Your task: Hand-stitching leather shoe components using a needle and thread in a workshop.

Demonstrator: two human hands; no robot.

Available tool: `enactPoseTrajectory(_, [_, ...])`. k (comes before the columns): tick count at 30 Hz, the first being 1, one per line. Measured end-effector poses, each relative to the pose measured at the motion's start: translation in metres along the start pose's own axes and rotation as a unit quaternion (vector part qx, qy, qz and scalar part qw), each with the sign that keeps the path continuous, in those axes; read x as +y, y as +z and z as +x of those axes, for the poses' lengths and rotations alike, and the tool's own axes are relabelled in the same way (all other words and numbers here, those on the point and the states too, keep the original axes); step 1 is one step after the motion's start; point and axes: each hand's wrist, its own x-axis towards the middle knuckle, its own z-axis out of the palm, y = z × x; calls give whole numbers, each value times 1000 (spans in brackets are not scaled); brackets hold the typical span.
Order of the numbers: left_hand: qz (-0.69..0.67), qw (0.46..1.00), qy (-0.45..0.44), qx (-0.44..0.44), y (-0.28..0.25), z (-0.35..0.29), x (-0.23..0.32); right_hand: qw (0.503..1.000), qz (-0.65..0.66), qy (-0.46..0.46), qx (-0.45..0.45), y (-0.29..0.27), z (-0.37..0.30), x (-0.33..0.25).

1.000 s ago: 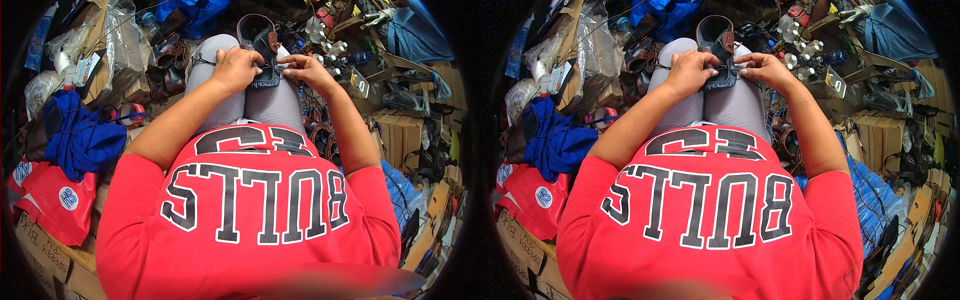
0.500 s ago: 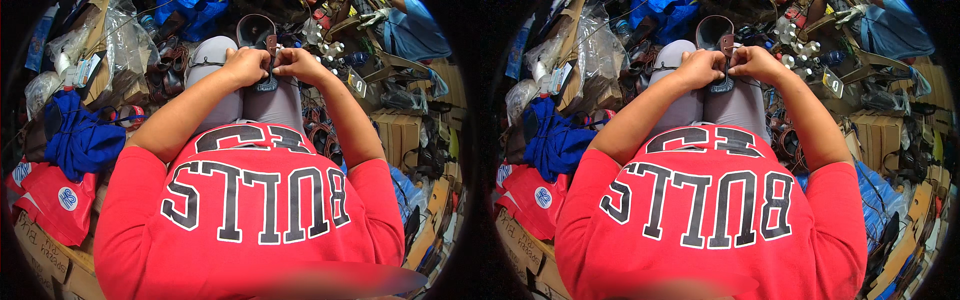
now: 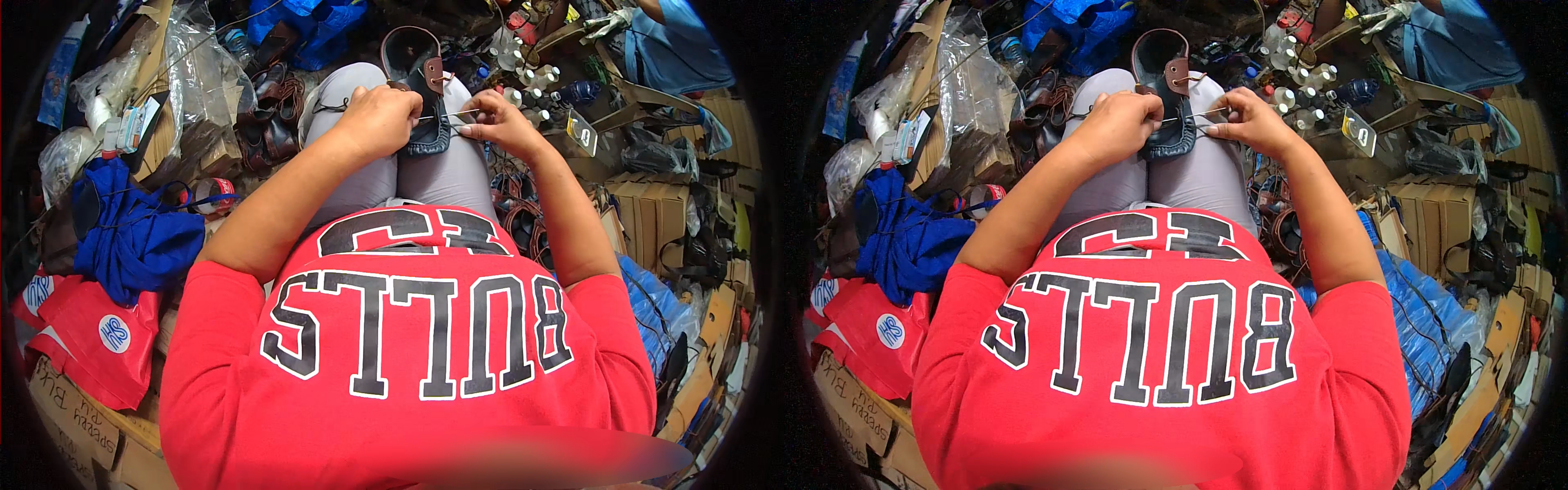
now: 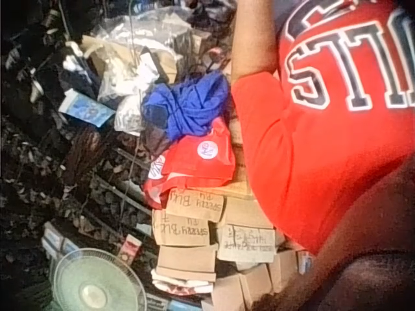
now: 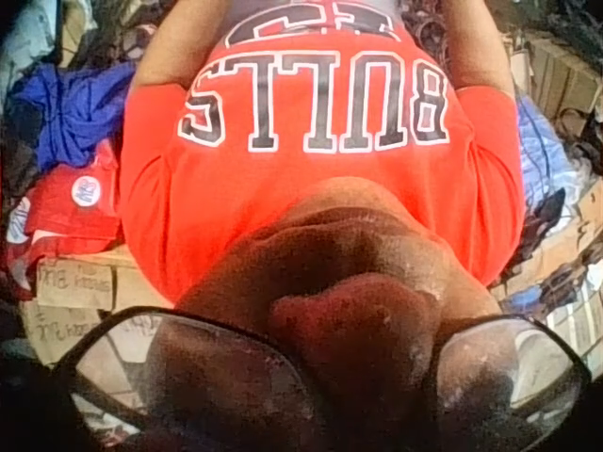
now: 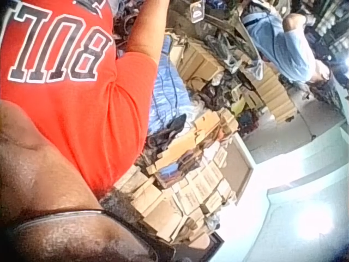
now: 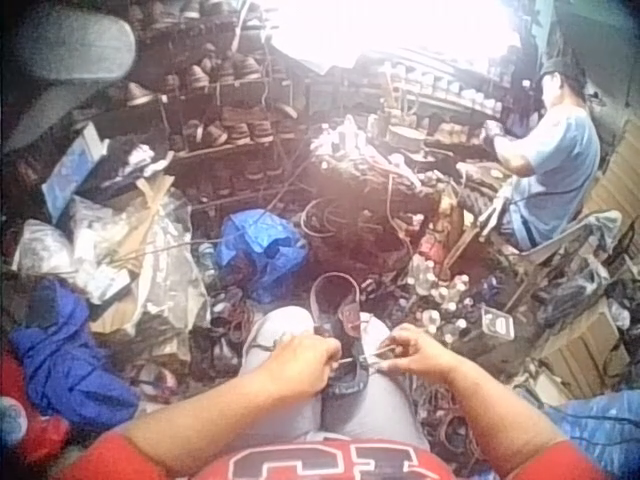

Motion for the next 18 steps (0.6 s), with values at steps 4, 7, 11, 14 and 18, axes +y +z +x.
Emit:
enactPoseTrajectory(4, [-37, 999, -11, -30, 2, 10, 0, 997, -65, 2, -46, -18, -22, 5])
enactPoseTrajectory(7, [-34, 999, 11, -26, 6, 9, 0, 997, -18, -72, 31, -22, -17, -20])
enactPoseTrajectory(11, [44, 997, 52, -27, 4, 13, 8, 950, -258, -134, 114, -32, 22, -12])
enactPoseTrajectory(14, [78, 993, 80, -24, 4, 15, 6, 895, -399, -121, 158, -39, 26, 12])
enactPoseTrajectory(18, [94, 991, 87, -22, 2, 11, -1, 878, -447, -165, 35, -23, 9, -55])
